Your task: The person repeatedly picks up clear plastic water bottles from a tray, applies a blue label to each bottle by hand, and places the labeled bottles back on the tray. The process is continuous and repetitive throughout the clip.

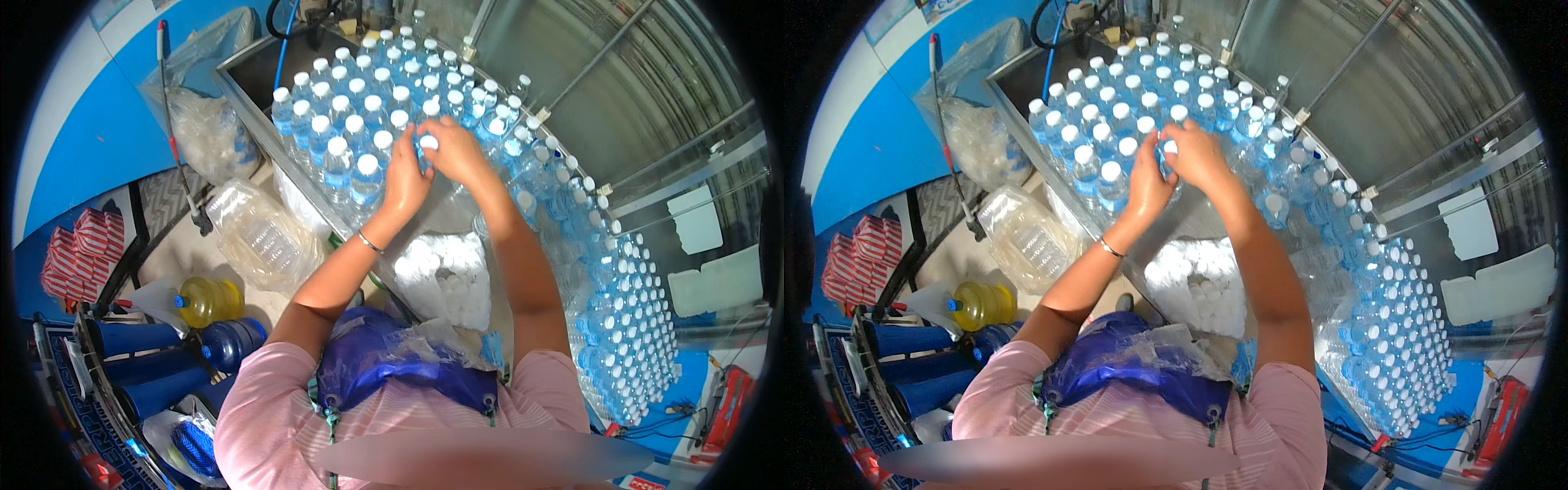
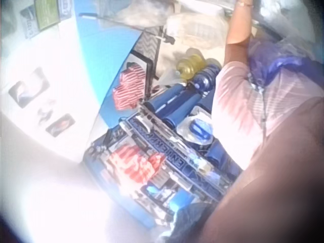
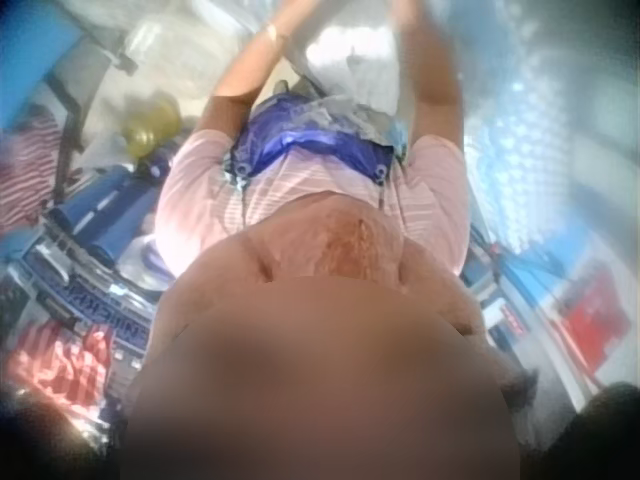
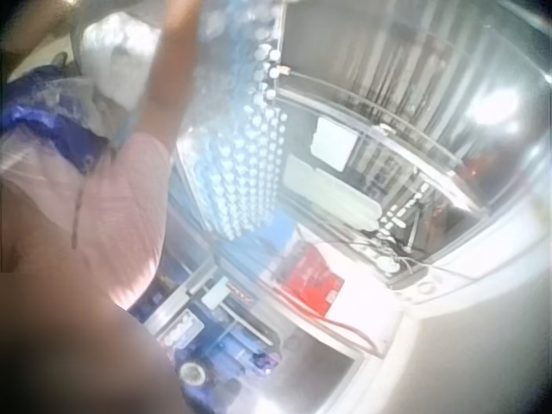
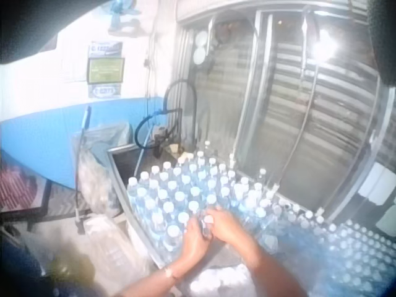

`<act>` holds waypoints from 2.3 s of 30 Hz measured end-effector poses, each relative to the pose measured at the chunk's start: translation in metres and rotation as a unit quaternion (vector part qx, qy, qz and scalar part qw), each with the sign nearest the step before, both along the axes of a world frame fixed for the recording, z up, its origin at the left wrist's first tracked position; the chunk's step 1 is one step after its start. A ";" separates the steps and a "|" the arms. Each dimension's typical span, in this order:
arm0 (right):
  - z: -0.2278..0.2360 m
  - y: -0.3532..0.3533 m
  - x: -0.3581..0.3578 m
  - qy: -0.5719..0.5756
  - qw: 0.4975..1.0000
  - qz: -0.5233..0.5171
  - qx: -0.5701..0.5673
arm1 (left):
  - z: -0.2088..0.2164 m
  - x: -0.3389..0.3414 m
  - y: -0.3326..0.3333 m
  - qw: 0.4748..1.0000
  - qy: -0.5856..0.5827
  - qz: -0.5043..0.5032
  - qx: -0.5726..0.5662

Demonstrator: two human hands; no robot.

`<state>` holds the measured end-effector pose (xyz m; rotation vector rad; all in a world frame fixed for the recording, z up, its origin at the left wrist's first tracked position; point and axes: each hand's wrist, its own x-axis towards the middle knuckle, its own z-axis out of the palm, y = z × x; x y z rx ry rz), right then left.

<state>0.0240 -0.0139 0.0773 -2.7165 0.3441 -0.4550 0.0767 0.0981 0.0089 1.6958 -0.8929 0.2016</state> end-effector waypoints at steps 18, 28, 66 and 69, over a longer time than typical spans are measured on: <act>-0.033 0.013 -0.057 -0.202 0.979 0.010 0.015 | -0.041 -0.012 0.004 0.996 -0.034 -0.052 0.071; 0.010 0.005 -0.093 -0.325 0.776 0.113 0.528 | 0.038 -0.054 0.051 0.785 0.404 -0.466 0.054; 0.032 0.006 -0.079 -0.028 0.999 -0.029 -0.002 | 0.014 -0.042 0.062 0.970 0.008 -0.162 0.184; 0.011 0.008 -0.053 -0.061 0.992 -0.027 -0.104 | -0.021 -0.033 0.058 0.945 0.066 -0.074 0.311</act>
